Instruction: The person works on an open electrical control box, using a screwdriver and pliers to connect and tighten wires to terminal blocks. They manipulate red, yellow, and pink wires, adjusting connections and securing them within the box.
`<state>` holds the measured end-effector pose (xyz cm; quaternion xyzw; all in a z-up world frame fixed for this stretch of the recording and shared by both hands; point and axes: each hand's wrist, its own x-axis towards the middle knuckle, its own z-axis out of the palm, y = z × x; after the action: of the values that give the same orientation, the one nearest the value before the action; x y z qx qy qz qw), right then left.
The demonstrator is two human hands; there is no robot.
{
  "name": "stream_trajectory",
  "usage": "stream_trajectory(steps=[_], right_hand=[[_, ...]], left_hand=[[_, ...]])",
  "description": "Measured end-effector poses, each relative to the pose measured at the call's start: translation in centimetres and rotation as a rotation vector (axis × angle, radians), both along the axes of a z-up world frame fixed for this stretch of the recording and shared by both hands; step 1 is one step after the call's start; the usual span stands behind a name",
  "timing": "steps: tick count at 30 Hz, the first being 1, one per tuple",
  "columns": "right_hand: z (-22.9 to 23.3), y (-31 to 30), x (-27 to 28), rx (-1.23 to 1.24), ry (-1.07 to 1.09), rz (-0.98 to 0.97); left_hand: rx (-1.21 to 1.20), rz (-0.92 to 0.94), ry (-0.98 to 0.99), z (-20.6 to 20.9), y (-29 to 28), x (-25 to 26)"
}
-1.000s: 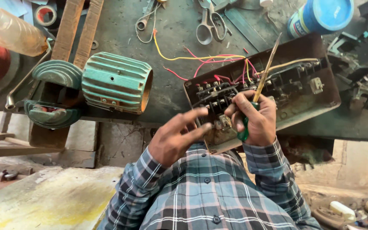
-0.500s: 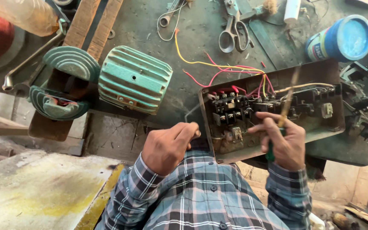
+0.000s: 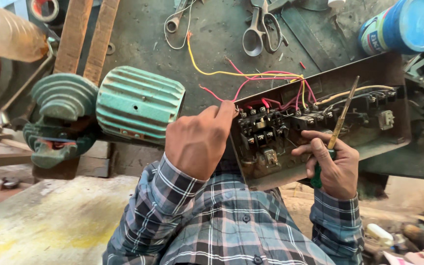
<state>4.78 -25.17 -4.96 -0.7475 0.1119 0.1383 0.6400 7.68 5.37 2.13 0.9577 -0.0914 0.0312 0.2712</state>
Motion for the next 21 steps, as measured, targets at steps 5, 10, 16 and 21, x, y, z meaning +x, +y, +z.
stream_trajectory(steps=[5, 10, 16, 21], right_hand=[[-0.8, -0.6, 0.7, 0.047, 0.032, -0.019], [-1.7, -1.0, 1.1, 0.035, 0.092, -0.008], [-1.5, -1.3, 1.3, 0.062, 0.096, 0.024], [-0.8, -1.2, 0.9, 0.098, 0.151, 0.041]], left_hand=[[0.165, -0.071, 0.077, 0.9, -1.6, 3.0], [0.265, -0.143, 0.169, 1.0, -3.2, 5.0], [0.294, -0.191, 0.284, 0.2, -5.5, 7.1], [0.366, -0.224, 0.388, -0.4, -7.3, 9.1]])
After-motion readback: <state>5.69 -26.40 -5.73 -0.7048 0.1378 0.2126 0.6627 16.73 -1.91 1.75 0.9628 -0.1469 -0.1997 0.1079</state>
